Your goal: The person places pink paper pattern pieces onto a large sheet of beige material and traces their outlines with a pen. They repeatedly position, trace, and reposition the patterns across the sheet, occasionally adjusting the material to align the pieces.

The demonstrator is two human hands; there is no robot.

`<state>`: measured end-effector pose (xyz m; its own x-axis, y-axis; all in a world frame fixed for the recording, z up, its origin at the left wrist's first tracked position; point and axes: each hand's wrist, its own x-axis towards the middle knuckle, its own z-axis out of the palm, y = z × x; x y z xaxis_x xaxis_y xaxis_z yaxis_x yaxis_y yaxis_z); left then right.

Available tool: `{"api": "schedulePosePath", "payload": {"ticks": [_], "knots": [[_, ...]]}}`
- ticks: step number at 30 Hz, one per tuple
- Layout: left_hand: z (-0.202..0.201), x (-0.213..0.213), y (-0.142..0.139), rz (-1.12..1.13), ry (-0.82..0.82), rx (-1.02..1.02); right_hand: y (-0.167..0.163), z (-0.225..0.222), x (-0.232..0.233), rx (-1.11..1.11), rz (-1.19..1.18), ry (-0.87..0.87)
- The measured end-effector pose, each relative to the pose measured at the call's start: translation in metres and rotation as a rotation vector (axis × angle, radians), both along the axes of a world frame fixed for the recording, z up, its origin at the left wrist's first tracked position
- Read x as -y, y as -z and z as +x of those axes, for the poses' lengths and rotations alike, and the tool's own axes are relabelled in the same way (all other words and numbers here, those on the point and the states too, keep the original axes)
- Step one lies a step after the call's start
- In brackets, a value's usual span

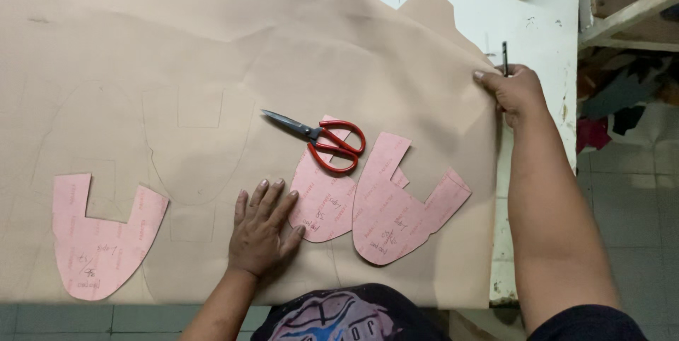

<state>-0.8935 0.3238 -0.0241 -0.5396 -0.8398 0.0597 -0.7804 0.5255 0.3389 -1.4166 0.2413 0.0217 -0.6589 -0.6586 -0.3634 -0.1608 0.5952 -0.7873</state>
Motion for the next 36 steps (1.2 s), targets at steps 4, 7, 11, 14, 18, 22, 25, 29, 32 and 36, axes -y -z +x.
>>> {"api": "schedulePosePath", "payload": {"ticks": [4,7,11,14,18,22,25,29,32,36], "knots": [[-0.003,0.003,0.001,0.020,-0.017,0.005,-0.013,-0.021,0.031,0.218,-0.248,0.100],[-0.008,0.008,-0.002,-0.019,-0.021,-0.033,-0.017,-0.044,0.046,0.428,-0.492,0.142],[-0.013,0.016,-0.001,0.036,-0.044,-0.008,-0.011,-0.067,0.064,0.403,-0.679,0.142],[-0.017,0.020,0.005,0.012,-0.041,-0.015,-0.001,-0.075,0.075,0.111,-0.402,0.154],[-0.022,0.023,0.011,0.010,-0.047,-0.009,0.006,-0.081,0.094,-0.044,-0.087,0.170],[-0.025,0.027,0.012,0.010,-0.049,-0.019,0.011,-0.072,0.122,-0.417,-0.094,-0.168],[-0.027,0.029,0.012,0.005,-0.043,-0.021,0.013,-0.055,0.148,-0.650,-0.073,-0.326],[-0.027,0.034,0.015,0.015,-0.043,-0.014,0.016,-0.031,0.184,-0.611,0.015,-0.470],[-0.027,0.039,0.017,0.012,-0.038,-0.012,0.014,-0.025,0.203,-0.554,0.229,-0.579],[-0.024,0.043,0.018,0.019,-0.034,-0.026,0.005,-0.032,0.221,-1.003,0.016,-0.762]]}}
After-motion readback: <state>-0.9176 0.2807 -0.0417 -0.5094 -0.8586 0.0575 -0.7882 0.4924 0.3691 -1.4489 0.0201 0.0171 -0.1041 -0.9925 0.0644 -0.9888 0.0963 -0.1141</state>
